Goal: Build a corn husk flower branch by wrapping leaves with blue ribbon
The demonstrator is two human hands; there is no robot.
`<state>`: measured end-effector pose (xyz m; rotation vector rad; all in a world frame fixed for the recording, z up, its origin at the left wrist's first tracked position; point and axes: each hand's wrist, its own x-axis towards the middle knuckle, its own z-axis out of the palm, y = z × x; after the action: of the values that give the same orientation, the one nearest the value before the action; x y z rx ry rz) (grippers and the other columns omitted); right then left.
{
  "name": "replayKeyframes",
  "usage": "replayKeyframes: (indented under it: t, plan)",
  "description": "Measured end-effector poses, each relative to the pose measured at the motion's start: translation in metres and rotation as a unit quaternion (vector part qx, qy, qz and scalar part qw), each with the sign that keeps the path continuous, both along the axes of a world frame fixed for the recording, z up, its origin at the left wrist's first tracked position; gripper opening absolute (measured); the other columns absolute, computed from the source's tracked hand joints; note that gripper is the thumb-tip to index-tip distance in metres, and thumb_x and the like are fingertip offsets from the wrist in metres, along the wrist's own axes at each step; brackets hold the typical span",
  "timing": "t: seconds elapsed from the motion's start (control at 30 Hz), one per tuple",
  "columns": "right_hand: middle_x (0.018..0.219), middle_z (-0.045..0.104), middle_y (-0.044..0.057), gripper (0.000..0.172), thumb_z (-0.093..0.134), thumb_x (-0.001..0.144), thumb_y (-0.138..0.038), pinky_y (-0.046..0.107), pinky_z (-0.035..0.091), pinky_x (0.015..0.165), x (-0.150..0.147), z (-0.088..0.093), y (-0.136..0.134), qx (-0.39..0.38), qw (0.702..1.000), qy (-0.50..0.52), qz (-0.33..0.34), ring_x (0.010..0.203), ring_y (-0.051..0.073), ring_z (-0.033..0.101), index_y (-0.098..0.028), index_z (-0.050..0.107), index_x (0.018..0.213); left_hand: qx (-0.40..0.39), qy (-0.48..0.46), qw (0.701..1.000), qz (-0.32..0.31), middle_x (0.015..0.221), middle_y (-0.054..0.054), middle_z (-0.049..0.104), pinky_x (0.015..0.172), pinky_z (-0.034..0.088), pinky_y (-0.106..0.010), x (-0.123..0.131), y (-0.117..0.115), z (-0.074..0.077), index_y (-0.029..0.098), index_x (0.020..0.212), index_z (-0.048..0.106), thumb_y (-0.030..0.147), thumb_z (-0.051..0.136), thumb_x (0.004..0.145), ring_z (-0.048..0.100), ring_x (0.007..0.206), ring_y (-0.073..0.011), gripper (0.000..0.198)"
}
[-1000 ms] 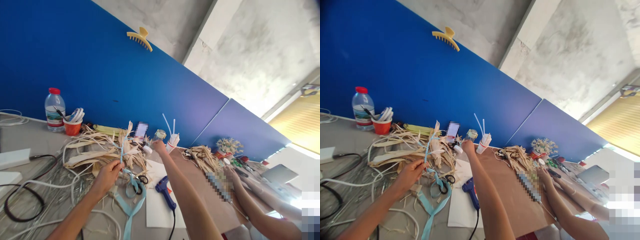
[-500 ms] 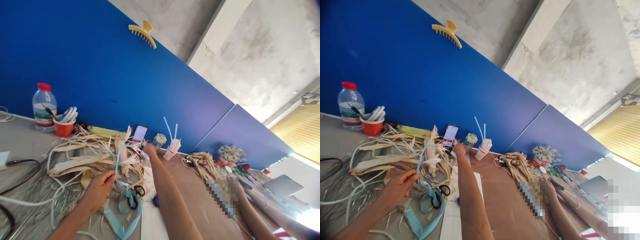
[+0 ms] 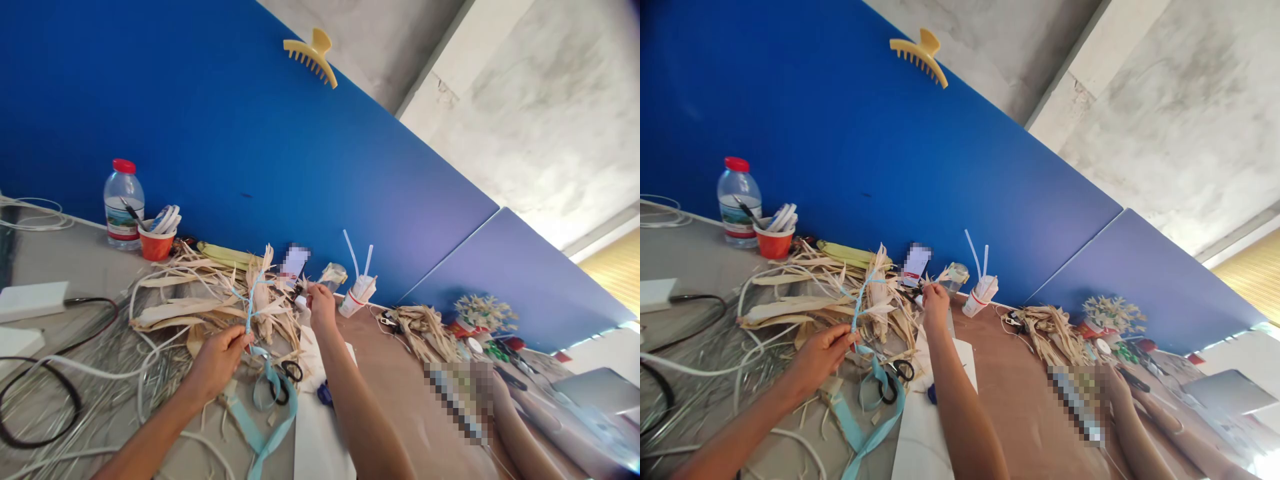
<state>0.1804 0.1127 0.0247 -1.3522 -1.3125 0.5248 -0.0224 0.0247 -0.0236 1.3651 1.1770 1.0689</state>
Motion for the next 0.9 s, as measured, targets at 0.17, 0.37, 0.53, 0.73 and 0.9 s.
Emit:
replayKeyframes:
  t: [0.17,0.37,0.53,0.73,0.9]
  plan:
    - [0.050,0.044,-0.004,0.025,0.060,0.073,-0.038,0.025,0.036,0.049,-0.026,-0.009,-0.091,-0.060,0.977,0.147,0.145,0.047,0.011,0.040,-0.019,0.051,0.058,0.017,0.006,1.000,-0.013,0.042,0.009,0.033,0.042,0.024,-0.022,0.001,-0.001,0.004,0.020,0.061,0.048,0.046,0.047,0.077,0.032,0.040,-0.0103,0.030]
    - [0.060,0.049,0.000,0.030,0.065,0.071,-0.042,0.032,0.043,0.062,-0.056,-0.025,-0.119,-0.034,0.989,0.026,0.145,0.060,0.017,0.047,-0.023,0.053,0.052,0.007,-0.018,0.999,-0.044,0.043,0.009,0.033,0.039,0.021,-0.022,0.003,-0.001,0.001,0.020,0.061,0.048,0.045,0.050,0.075,0.031,0.037,-0.0095,0.029]
    - [0.060,0.048,0.000,0.026,0.063,0.071,-0.037,0.031,0.041,0.063,-0.056,-0.029,-0.115,-0.028,0.990,0.022,0.137,0.061,0.017,0.047,-0.022,0.052,0.053,-0.005,-0.040,0.998,-0.045,0.046,0.009,0.035,0.040,0.020,-0.022,0.005,-0.004,0.006,0.019,0.063,0.049,0.047,0.051,0.072,0.030,0.037,-0.0084,0.030]
    - [0.058,0.047,-0.003,0.019,0.060,0.069,-0.030,0.026,0.038,0.061,-0.054,-0.034,-0.117,-0.056,0.989,0.037,0.132,0.059,0.013,0.044,-0.019,0.054,0.055,-0.017,-0.045,0.997,-0.057,0.047,0.008,0.037,0.039,0.020,-0.022,0.008,-0.007,0.013,0.019,0.062,0.049,0.048,0.053,0.070,0.030,0.037,-0.0075,0.031]
    - [0.057,0.047,-0.003,0.021,0.061,0.070,-0.032,0.025,0.037,0.060,-0.052,-0.034,-0.118,-0.074,0.985,0.070,0.138,0.058,0.012,0.044,-0.018,0.055,0.055,-0.013,-0.036,0.998,-0.058,0.047,0.008,0.038,0.039,0.020,-0.022,0.010,-0.007,0.011,0.018,0.061,0.049,0.048,0.052,0.071,0.031,0.037,-0.0074,0.032]
